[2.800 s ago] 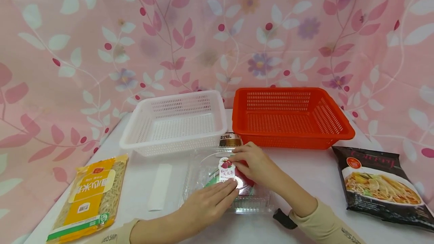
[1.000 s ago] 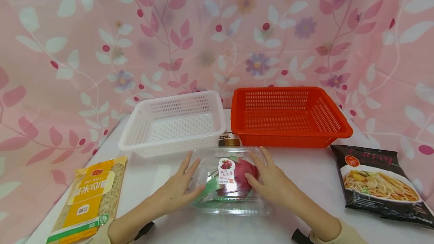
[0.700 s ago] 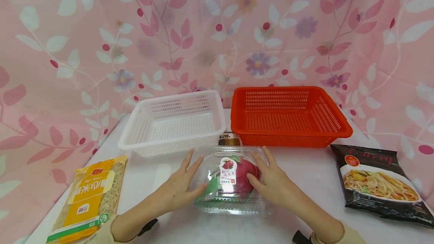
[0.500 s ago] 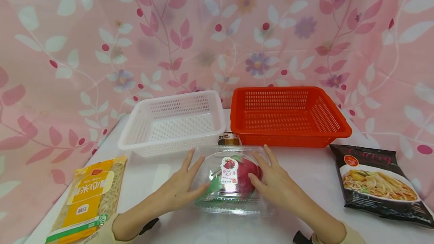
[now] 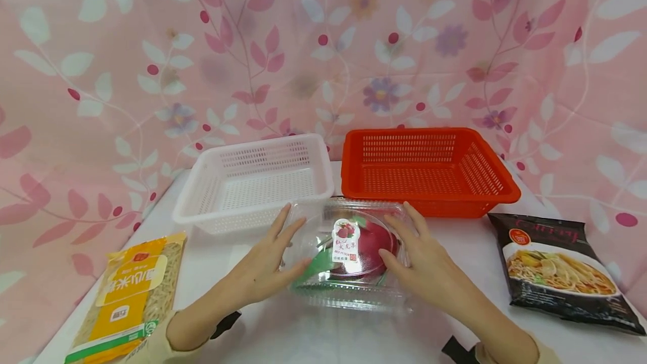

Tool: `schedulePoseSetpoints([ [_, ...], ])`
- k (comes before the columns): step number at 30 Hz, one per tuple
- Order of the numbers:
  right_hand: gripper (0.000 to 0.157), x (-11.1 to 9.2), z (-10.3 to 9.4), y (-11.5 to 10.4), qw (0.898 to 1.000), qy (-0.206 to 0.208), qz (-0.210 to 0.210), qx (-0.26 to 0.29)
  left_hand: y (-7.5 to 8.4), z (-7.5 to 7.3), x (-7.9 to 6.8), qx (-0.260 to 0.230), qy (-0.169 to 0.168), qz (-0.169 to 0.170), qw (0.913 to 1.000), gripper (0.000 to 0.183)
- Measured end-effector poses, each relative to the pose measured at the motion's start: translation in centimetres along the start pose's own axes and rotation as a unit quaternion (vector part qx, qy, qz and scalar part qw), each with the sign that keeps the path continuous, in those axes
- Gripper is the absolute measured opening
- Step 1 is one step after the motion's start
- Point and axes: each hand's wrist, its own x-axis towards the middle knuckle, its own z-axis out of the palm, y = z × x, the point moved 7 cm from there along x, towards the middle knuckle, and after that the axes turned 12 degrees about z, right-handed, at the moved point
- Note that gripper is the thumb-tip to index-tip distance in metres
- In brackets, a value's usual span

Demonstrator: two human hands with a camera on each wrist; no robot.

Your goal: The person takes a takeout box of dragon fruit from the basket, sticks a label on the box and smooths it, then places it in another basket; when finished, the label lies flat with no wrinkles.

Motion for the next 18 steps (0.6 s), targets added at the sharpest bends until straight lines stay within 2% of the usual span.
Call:
schedulePoseSetpoints([
  [4,0.062,-0.3,-1.4,-0.2,1.0,0.003,0.008,0.001,0.4,-0.9,0.6,-0.015,0.009,-0.002,0.9998,0.069],
  [8,0.061,-0.2,-2.7,-0.6,1.0,0.025,-0.004,-0.005,0.8,-1.7,1.5,-0.021,0.02,-0.001,0.9996,0.066],
  [18,0.058,1.0,-5.8,-1.3,0.996,0.075,-0.033,-0.033,1.0,-2.8,4.7,-0.022,0.041,0.023,0.9987,0.061],
])
